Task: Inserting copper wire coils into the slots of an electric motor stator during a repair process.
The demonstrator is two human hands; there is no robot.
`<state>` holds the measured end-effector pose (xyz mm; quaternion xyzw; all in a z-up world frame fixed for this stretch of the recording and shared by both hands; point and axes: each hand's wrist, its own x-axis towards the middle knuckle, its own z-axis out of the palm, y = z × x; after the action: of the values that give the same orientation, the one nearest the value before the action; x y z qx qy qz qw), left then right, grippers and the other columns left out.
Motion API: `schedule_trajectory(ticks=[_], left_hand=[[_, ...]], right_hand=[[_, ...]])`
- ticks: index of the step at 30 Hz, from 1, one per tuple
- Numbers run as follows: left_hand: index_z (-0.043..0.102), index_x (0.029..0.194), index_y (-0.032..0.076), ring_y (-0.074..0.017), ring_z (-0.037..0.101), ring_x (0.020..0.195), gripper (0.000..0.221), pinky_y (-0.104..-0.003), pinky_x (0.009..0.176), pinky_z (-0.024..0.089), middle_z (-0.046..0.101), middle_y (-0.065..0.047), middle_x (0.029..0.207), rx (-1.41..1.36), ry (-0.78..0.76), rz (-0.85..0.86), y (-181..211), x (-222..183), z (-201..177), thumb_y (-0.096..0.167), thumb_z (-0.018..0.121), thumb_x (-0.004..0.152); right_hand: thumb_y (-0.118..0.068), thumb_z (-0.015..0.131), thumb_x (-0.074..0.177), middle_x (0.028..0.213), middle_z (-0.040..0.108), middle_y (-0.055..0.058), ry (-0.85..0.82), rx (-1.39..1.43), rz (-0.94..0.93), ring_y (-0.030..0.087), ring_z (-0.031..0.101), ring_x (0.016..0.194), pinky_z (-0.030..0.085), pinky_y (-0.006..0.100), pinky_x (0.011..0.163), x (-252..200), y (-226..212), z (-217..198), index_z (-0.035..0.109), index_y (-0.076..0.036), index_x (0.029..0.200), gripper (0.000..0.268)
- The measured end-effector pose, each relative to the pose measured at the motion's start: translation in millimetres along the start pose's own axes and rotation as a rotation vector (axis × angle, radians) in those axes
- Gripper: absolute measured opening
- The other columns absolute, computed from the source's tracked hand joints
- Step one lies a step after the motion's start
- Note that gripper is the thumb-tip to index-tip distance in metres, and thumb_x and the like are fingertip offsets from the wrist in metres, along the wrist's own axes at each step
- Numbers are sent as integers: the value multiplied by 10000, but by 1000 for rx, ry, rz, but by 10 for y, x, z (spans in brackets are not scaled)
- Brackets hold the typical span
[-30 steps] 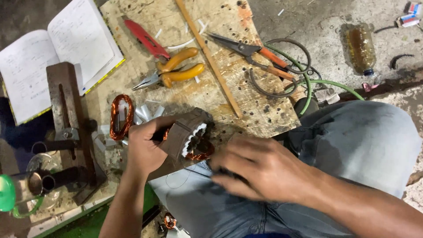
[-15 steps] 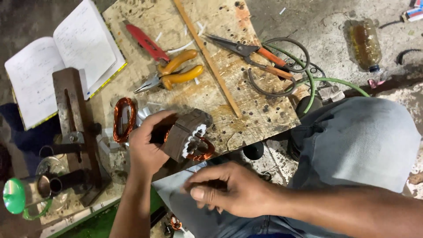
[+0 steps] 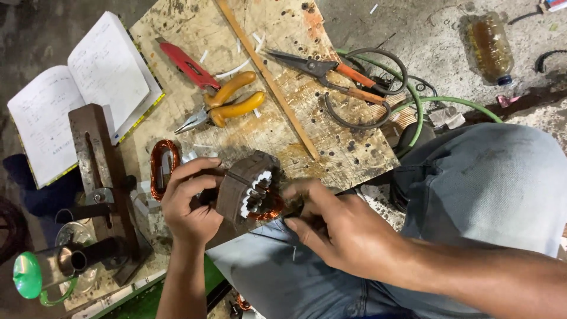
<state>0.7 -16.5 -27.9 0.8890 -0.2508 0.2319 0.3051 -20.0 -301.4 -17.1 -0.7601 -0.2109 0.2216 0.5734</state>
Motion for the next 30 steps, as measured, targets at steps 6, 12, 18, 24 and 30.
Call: schedule_trajectory(ticks=[6,12,18,24,30], left_hand=[[688,820,-59,-350,745,995,194,-385,812,645,704,-260,1092,19,-22,11,-29,-31,7,-12,875,803],[688,866,-77,-363,760,977,212,-413,829,648,714,-260,1061,-6,2,17,-32,-51,21,-40,885,796],[611,839,-78,-392,763,985,291,-412,795,672,711,-297,1053,-10,-23,2,-62,-81,19,-100,888,751],[727,928,-119,-329,740,904,201,-374,766,647,743,-219,934,17,-79,-41,14,-43,39,-73,870,794],[578,684,-120,-260,581,611,280,-351,510,543,582,-141,646,74,-24,56,-62,-90,102,-66,803,841]], right_hand=[[-149,577,1014,1285,743,164,122,10,-234,158,421,302,427,401,368,66,-41,-26,575,-137,1376,362],[-232,537,1053,595,561,86,46,-18,-152,163,336,348,283,362,394,102,-24,-38,450,-150,1533,494],[-261,440,1058,1092,773,198,-5,31,-201,347,690,595,469,419,524,182,-36,-79,546,-69,1440,441],[-16,558,953,1341,670,225,-69,-98,-235,403,717,1043,604,499,822,209,-29,-122,552,-22,1446,493],[-50,577,969,1204,672,184,-58,-137,-218,367,693,921,555,490,700,203,-31,-105,560,-35,1439,470]])
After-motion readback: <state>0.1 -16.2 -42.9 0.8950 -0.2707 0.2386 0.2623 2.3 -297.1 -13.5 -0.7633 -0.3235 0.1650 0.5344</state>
